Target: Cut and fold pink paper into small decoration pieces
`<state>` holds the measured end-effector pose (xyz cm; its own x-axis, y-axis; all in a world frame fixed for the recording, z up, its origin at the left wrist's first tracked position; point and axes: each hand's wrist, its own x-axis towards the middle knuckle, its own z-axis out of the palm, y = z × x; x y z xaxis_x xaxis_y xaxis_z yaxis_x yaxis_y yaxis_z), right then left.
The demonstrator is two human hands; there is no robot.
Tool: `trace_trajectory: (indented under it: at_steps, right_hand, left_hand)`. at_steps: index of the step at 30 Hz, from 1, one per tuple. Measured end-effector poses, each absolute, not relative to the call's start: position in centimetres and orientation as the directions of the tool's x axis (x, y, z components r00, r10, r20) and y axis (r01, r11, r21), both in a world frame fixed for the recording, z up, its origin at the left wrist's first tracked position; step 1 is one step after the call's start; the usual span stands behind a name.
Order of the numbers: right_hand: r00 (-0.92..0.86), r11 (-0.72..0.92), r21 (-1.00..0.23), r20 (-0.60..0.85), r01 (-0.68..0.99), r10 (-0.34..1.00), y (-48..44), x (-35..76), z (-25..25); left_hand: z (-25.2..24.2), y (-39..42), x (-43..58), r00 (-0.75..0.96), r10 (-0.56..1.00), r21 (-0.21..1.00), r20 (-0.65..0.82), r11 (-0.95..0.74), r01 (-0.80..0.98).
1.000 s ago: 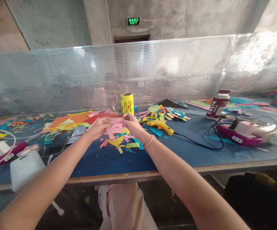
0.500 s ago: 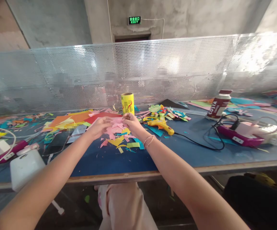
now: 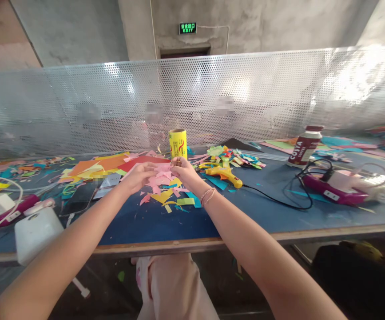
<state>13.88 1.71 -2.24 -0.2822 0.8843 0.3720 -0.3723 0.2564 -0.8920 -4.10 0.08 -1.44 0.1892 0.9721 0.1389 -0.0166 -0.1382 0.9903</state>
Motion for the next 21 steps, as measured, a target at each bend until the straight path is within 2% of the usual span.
trace_trajectory:
  at_steps: [5,11,13,15,18,21]
  right_hand:
    - [-0.252,0.254,-0.908,0.345,-0.333,0.904,2.2,14.0,-2.3]
    - [-0.102,0.288,-0.918,0.325,-0.272,0.940,3.3,15.0,-2.4]
    - [-0.049,0.338,-0.930,0.348,-0.146,0.936,3.8,15.4,-2.6]
    - [-0.007,0.418,-0.906,0.418,0.072,0.908,4.2,15.8,-2.9]
    - [-0.096,0.530,-0.755,0.539,0.386,0.837,4.1,15.6,-3.5]
    - [-0.255,0.590,-0.581,0.556,0.561,0.791,3.7,15.2,-3.9]
  left_hand:
    - [-1.5,0.2,-4.3,0.172,0.977,0.992,0.127,-0.124,-0.030]
    - [-1.7,0.8,-4.7,0.101,0.987,0.989,0.121,-0.111,-0.102]
    - [-1.8,1.1,-4.9,0.049,0.991,0.981,0.127,-0.118,-0.152]
    - [-2.0,1.5,-5.1,-0.014,0.992,0.974,0.129,-0.130,-0.187]
    - [-2.1,2.0,-5.4,-0.107,0.986,0.967,0.125,-0.145,-0.208]
    - [-2.2,2.4,-5.8,-0.206,0.972,0.967,0.116,-0.157,-0.199]
